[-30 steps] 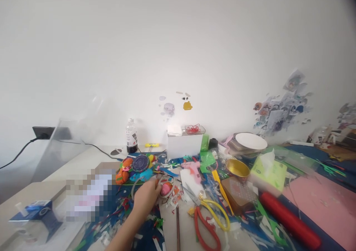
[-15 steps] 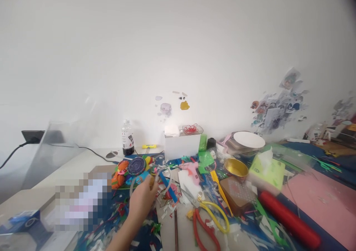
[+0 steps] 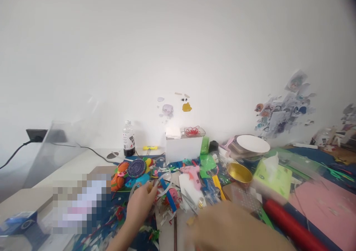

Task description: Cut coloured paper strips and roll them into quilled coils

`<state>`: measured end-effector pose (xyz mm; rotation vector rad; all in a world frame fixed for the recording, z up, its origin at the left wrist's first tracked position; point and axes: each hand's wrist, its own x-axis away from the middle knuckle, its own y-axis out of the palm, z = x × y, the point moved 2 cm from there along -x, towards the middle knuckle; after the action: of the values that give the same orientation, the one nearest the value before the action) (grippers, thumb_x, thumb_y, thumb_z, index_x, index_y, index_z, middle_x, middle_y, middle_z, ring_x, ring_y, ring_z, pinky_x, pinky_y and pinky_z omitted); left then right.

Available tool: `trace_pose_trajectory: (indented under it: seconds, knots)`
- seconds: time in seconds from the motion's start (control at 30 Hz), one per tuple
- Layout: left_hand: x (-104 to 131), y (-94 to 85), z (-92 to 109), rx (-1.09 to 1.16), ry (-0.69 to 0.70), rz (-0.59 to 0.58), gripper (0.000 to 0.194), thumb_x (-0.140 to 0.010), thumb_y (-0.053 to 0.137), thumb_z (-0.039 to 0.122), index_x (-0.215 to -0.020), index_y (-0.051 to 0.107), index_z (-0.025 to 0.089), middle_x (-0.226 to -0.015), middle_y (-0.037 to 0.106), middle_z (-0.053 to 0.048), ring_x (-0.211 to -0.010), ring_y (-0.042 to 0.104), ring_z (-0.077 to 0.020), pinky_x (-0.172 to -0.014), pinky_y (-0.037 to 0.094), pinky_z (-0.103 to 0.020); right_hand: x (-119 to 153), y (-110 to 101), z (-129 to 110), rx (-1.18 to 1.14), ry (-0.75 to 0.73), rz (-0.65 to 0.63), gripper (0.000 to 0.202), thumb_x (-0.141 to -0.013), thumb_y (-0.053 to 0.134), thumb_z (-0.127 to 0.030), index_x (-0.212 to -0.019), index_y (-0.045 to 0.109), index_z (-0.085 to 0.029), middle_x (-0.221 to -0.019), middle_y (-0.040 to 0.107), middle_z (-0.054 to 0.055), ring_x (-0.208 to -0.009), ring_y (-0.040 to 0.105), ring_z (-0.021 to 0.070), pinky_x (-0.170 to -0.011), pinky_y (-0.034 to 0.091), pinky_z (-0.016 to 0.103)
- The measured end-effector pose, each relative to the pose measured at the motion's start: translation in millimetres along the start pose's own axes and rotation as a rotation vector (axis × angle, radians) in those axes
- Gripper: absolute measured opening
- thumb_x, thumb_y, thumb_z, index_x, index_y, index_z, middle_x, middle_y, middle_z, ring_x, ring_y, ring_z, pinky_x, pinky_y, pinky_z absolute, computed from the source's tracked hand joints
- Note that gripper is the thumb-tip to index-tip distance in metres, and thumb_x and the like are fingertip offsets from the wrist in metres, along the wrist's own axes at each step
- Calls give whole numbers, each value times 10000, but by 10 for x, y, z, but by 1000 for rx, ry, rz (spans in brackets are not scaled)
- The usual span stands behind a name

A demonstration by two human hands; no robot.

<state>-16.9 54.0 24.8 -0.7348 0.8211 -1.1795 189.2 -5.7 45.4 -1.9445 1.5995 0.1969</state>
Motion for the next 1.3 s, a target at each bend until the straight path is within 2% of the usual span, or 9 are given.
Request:
trace_pose_trajectory:
  seconds: [0.13, 0.2, 0.3, 0.5, 0.63, 0.77, 0.9, 1.17, 1.3]
  knots:
    - [9, 17, 11, 5, 8, 27, 254, -761, 355, 323, -525, 348, 228, -493, 467, 24, -482, 473, -157, -438, 235, -226, -457, 103, 51, 295, -105, -180, 402, -591, 758, -365, -951, 616, -255, -837, 633, 11, -775, 560, 232, -643, 389, 307]
    - [12, 26, 9, 6, 4, 34, 254, -752, 368, 310, -513, 346, 227, -486, 465, 26, -478, 468, -152, -439, 229, -226, -565, 206, 140, 522, -151, -217, 345, -645, 726, -318, -958, 605, -238, -850, 634, 31, -778, 562, 238, -638, 381, 297]
    - [23, 36, 7, 15, 0, 48, 236, -755, 372, 305, -534, 381, 224, -512, 501, 21, -502, 487, -155, -457, 257, -222, -574, 309, 331, 572, -139, -126, 200, -692, 679, -255, -864, 594, -198, -810, 620, 32, -757, 556, 213, -627, 378, 269]
    - [80, 89, 78, 160, 76, 63, 319, -809, 331, 460, -706, 496, 207, -606, 574, 13, -568, 543, -151, -517, 357, -207, -492, 305, 549, 329, -28, 2, 109, -787, 468, -173, -844, 560, -170, -700, 570, 24, -621, 532, 157, -569, 383, 234]
    - [125, 190, 129, 119, 178, 98, 372, -790, 369, 510, -618, 478, 198, -508, 534, 26, -471, 507, -132, -446, 337, -197, -490, 350, 539, 59, 55, -2, 155, -803, 421, -197, -828, 571, -166, -718, 571, 32, -615, 531, 150, -562, 393, 232]
    - [170, 227, 174, 22, 410, 191, 350, -784, 448, 448, -539, 471, 199, -475, 528, 16, -427, 500, -128, -418, 338, -205, -464, 440, 516, -343, 226, 1, 215, -805, 443, -323, -825, 576, -155, -615, 536, 12, -529, 506, 140, -507, 389, 236]
    - [221, 148, 228, 58, 623, 278, 242, -834, 417, 351, -696, 563, 216, -643, 593, -19, -570, 582, -147, -495, 431, -201, -457, 459, 441, -626, 344, 17, 345, -733, 514, -475, -807, 591, -148, -541, 516, 4, -484, 486, 147, -486, 383, 257]
    - [250, 101, 256, 12, 575, 378, 239, -834, 416, 361, -699, 541, 209, -731, 546, -35, -601, 585, -144, -500, 460, -205, -467, 472, 383, -678, 298, -93, 265, -752, 484, -367, -812, 596, -135, -522, 500, -19, -459, 451, 107, -477, 356, 217]
    - [231, 133, 253, 49, 672, 404, 223, -862, 371, 324, -784, 546, 209, -812, 612, -62, -692, 627, -149, -545, 487, -186, -459, 485, 410, -669, 302, -105, 231, -719, 485, -280, -860, 578, -122, -484, 481, -36, -437, 415, 92, -461, 316, 193]
